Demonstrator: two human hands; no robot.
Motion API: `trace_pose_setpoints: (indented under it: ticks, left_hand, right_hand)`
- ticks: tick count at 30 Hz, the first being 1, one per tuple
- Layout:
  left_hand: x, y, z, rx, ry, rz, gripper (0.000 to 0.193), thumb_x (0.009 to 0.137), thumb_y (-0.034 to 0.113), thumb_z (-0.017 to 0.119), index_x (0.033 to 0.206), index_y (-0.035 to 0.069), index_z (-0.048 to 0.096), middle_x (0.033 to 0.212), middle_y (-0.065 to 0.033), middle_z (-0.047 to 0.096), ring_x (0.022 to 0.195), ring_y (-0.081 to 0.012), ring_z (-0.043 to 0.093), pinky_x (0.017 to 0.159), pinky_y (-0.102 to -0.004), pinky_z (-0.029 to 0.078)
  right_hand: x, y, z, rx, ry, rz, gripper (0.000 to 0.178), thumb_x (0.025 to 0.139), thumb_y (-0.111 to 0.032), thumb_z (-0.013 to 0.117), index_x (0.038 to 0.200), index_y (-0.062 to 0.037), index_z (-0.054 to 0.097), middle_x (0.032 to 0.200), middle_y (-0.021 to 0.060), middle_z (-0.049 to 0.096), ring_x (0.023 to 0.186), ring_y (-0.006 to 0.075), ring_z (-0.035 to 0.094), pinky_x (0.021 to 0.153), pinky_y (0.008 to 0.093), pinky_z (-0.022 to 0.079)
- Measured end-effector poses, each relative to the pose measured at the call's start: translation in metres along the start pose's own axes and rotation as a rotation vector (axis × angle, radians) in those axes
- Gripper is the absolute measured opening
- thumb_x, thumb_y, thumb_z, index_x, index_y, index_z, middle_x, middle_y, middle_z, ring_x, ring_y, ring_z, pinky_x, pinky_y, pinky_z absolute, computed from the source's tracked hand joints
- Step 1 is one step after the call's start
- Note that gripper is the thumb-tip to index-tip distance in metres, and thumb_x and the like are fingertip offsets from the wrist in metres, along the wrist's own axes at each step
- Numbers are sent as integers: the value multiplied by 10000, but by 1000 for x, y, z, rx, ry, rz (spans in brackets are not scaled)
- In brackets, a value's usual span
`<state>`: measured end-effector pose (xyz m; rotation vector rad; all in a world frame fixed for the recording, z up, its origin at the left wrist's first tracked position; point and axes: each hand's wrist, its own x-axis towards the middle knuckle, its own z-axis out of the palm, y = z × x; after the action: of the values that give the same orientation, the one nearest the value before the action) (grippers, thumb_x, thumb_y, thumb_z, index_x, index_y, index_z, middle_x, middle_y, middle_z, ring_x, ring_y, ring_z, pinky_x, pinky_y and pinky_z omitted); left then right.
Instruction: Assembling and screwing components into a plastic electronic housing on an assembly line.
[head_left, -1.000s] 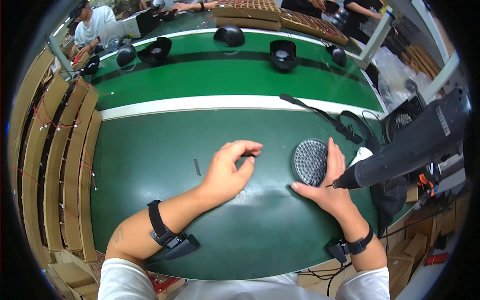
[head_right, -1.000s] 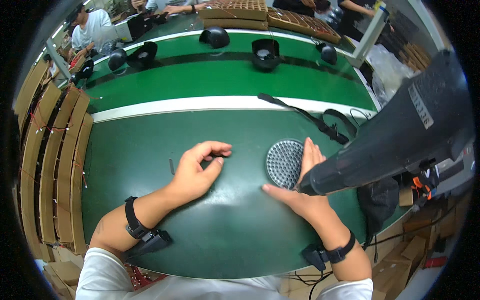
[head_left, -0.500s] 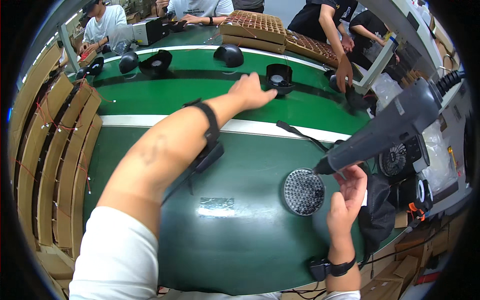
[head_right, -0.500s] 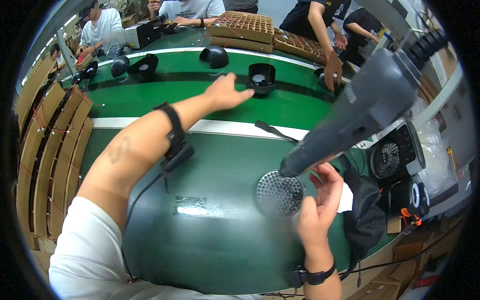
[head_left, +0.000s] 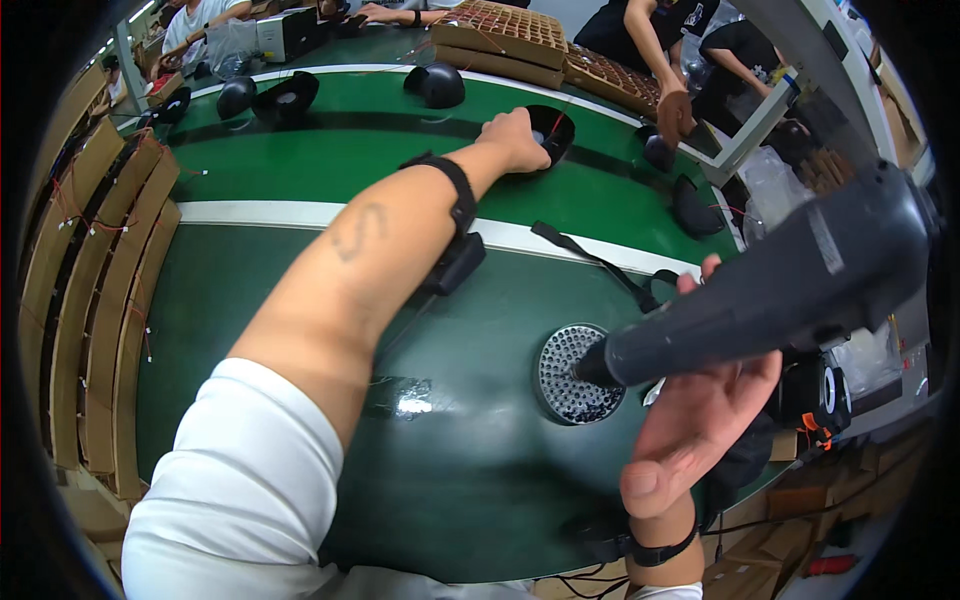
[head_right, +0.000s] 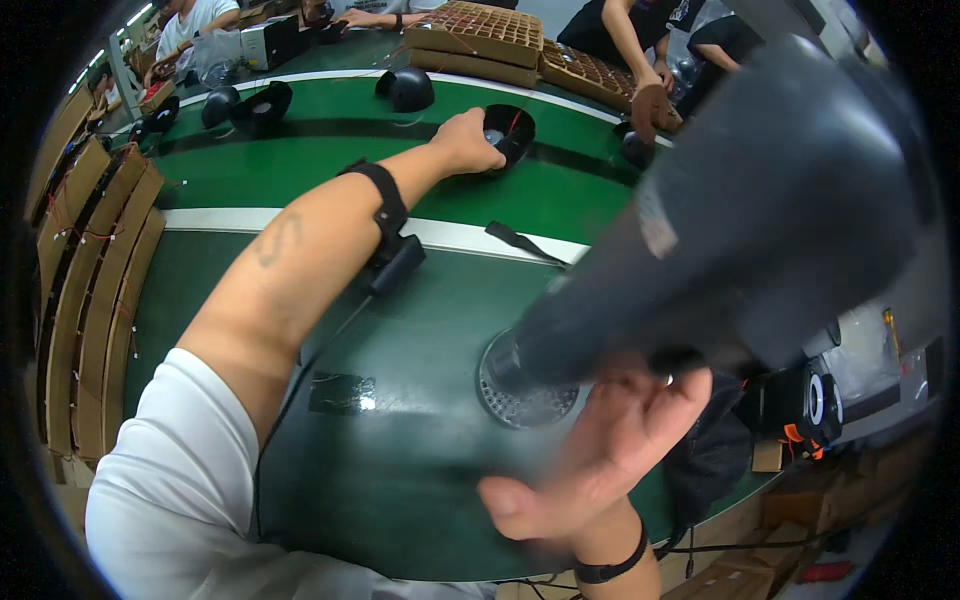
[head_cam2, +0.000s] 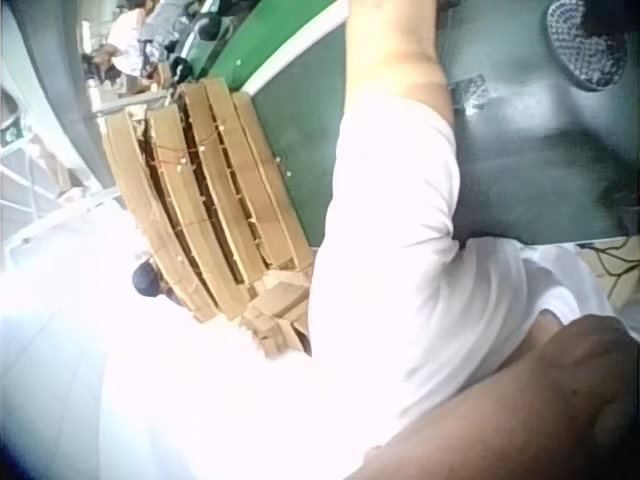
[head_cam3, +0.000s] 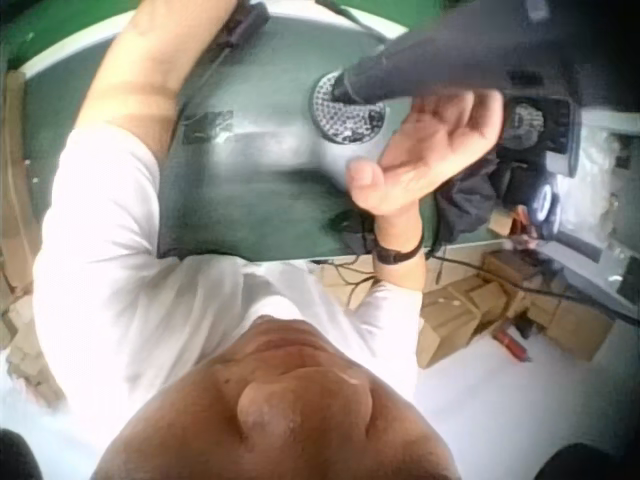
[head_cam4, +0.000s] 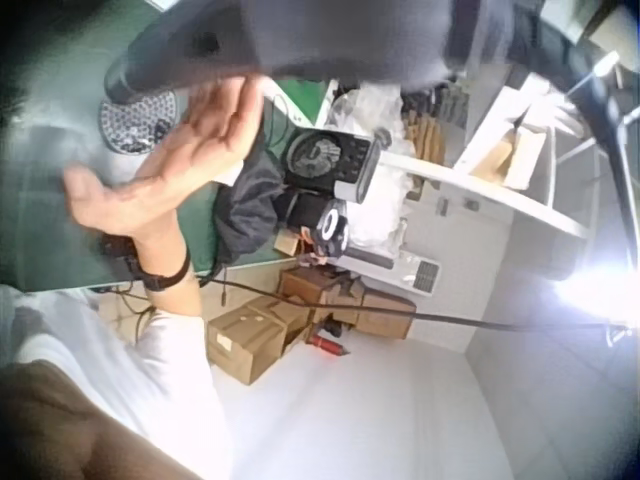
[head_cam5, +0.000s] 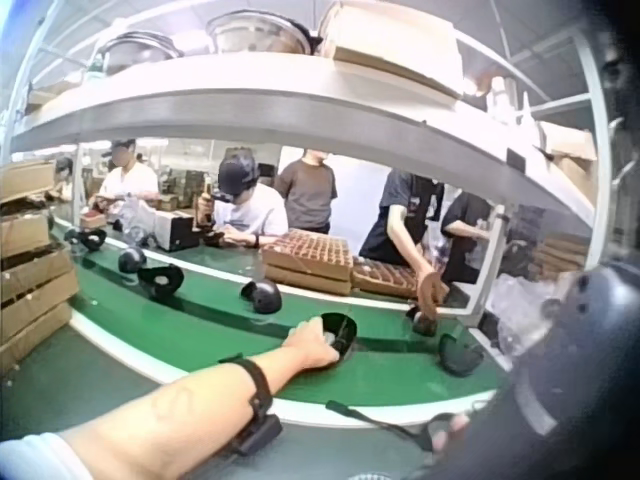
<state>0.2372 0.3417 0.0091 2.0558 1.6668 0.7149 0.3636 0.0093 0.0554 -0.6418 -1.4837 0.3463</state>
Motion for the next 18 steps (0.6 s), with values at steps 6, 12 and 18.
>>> trace_pose_setpoints:
  ticks: [6, 12, 18]
  left_hand:
    - [-45, -48, -29, -204, -63, 217, 820, 674, 198, 792, 1408, -60, 532, 1276, -204, 671, 1138, -299, 663, 1027, -349, 495]
    - [-163, -55, -109, -125, -198, 326, 693, 683, 156, 722, 1329, -59, 590, 1248, -210, 662, 1186, -309, 627, 1056, -359, 468]
    - [-292, -70, -144, -86, -212, 660, 709, 645, 11, 686, 1343, -14, 564, 1247, -200, 609, 1186, -366, 579, 1051, -437, 454]
  right_hand:
    - [34, -5, 30, -14, -54, 106, 739, 931, -75, 629, 1537, 49, 225, 1150, 166, 644, 1069, 238, 659, 973, 370, 515]
    - [41, -5, 22, -201, 106, 197, 606, 950, -65, 655, 1461, 85, 368, 1006, 84, 664, 851, 173, 680, 881, 333, 546]
    - [37, 10, -2, -47, 27, 171, 504, 1014, -164, 515, 1444, 59, 375, 1064, 147, 596, 987, 246, 661, 983, 396, 499]
